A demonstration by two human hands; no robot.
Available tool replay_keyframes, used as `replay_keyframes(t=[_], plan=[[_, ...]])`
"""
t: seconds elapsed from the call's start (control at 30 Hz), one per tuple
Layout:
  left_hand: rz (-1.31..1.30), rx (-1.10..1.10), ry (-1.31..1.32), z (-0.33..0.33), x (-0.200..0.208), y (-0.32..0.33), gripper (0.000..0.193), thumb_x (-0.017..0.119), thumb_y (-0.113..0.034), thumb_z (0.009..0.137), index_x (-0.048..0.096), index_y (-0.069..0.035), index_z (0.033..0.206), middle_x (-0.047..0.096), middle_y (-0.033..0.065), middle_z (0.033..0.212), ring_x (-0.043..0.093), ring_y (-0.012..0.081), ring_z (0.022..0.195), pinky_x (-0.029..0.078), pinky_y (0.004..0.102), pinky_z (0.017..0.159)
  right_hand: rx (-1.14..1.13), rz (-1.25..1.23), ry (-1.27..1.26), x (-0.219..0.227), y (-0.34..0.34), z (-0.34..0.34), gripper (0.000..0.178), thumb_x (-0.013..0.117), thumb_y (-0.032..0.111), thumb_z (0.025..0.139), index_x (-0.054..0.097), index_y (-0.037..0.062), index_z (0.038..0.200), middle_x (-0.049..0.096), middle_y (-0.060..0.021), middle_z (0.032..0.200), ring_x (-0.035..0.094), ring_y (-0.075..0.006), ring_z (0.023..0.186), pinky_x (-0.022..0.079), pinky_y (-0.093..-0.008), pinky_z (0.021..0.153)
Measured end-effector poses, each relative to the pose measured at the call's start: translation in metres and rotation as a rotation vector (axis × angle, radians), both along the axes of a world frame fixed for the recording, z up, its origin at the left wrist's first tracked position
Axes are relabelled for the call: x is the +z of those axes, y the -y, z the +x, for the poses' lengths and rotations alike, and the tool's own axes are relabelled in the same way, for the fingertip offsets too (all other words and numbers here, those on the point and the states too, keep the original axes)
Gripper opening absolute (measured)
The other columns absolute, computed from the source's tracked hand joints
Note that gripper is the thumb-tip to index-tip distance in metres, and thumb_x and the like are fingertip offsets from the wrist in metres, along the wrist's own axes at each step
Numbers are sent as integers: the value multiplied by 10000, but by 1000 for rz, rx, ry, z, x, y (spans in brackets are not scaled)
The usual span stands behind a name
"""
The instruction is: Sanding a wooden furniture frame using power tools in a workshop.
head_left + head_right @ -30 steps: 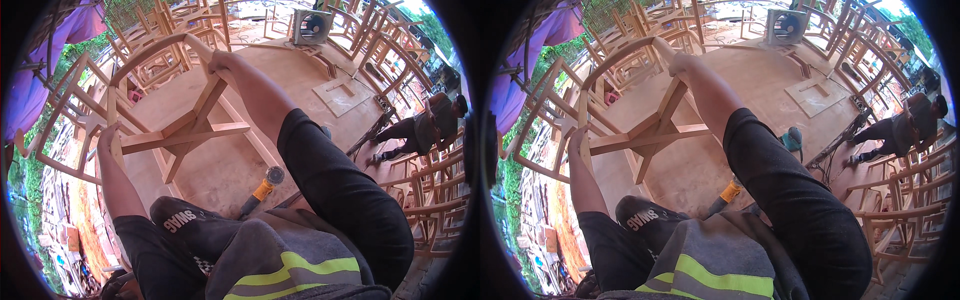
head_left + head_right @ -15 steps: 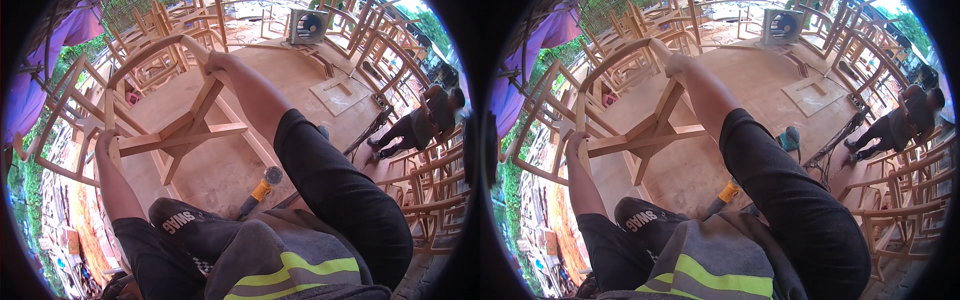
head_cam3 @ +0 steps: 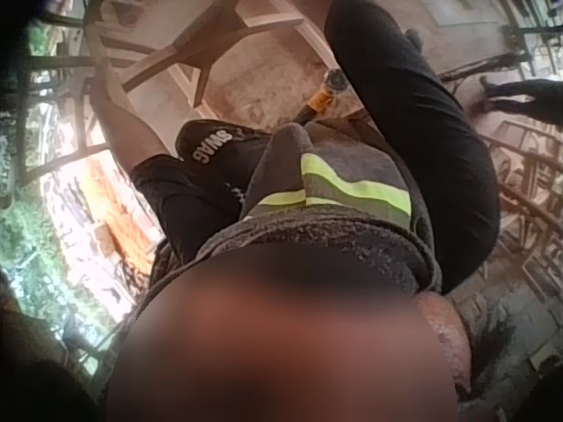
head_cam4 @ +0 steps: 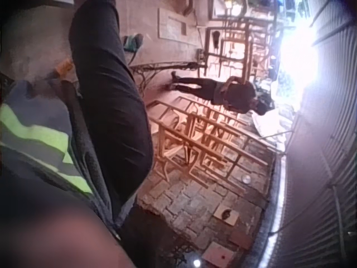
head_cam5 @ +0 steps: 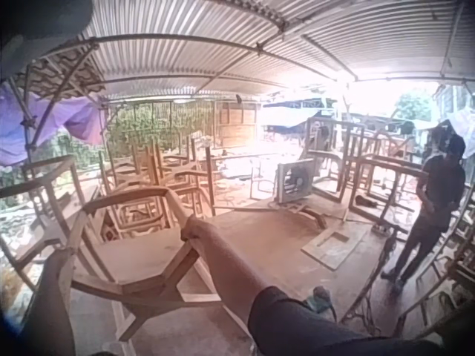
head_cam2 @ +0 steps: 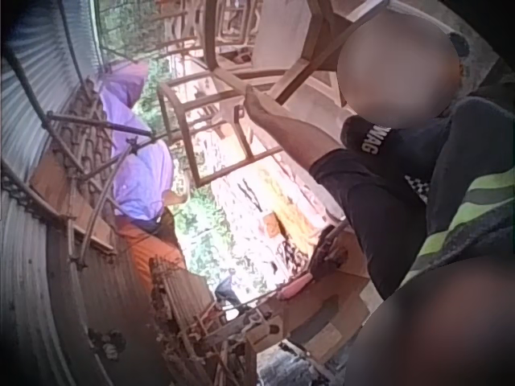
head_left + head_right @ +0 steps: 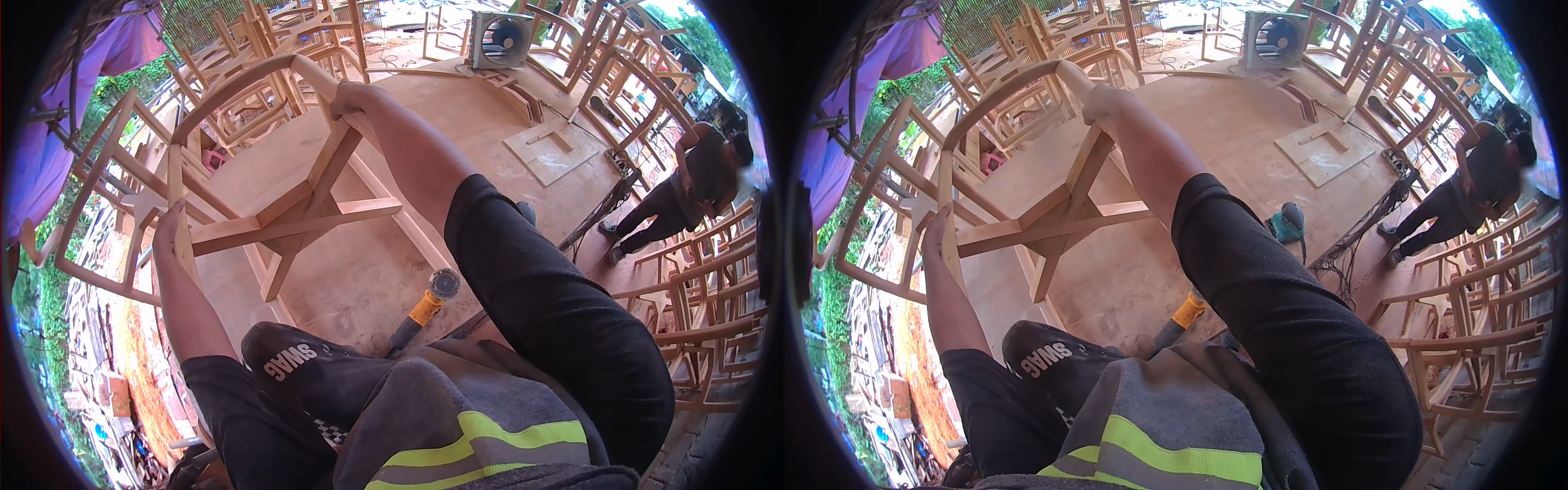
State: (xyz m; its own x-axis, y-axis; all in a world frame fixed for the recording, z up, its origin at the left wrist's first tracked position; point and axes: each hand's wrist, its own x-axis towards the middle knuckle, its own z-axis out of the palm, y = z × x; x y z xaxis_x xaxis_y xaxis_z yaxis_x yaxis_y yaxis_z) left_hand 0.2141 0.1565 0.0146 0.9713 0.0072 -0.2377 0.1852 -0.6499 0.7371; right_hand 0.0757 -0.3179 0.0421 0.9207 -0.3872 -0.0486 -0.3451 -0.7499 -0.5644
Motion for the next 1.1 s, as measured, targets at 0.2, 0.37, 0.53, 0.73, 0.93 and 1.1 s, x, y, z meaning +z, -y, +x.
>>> replay_keyframes(t=[0.2,0.37,0.53,0.73,0.93,1.1], plan=[[196,-86,25,-7,7,4,475,708,-402,691,647,6,927,620,106,753,605,206,644,495,353,628,6,26,-9,-2,1,3,576,772,226,619,644,7,1137,689,-160,1059,680,-279,959,530,-370,833],[191,-85,29,-18,14,10,367,690,-289,639,657,-1,865,620,92,739,600,205,647,492,347,647,-2,-7,15,-1,0,0,582,781,233,622,638,-16,1129,688,-163,1058,677,-286,963,530,-375,832],[195,-72,39,-24,18,11,354,675,-283,643,657,4,847,626,96,747,600,213,648,488,352,651,12,-1,-21,7,-3,-7,579,783,235,619,645,-10,1125,694,-163,1036,679,-298,953,533,-377,826],[195,-47,19,-18,15,9,338,674,-284,646,660,9,814,626,112,749,598,231,650,482,367,647,38,1,-99,9,0,0,785,778,251,615,476,-27,1285,656,-188,1125,669,-301,983,540,-389,842],[195,-32,15,-11,9,4,366,698,-286,638,641,13,842,610,111,723,595,218,612,497,361,604,28,28,-104,3,4,7,833,783,248,627,430,-36,1325,644,-204,1142,660,-310,1012,533,-399,859],[145,-50,9,-4,4,0,401,701,-302,650,640,13,890,610,114,715,592,224,579,501,378,577,-30,12,-104,4,1,7,664,789,241,612,599,-20,1192,682,-167,1074,670,-275,993,536,-356,834]])
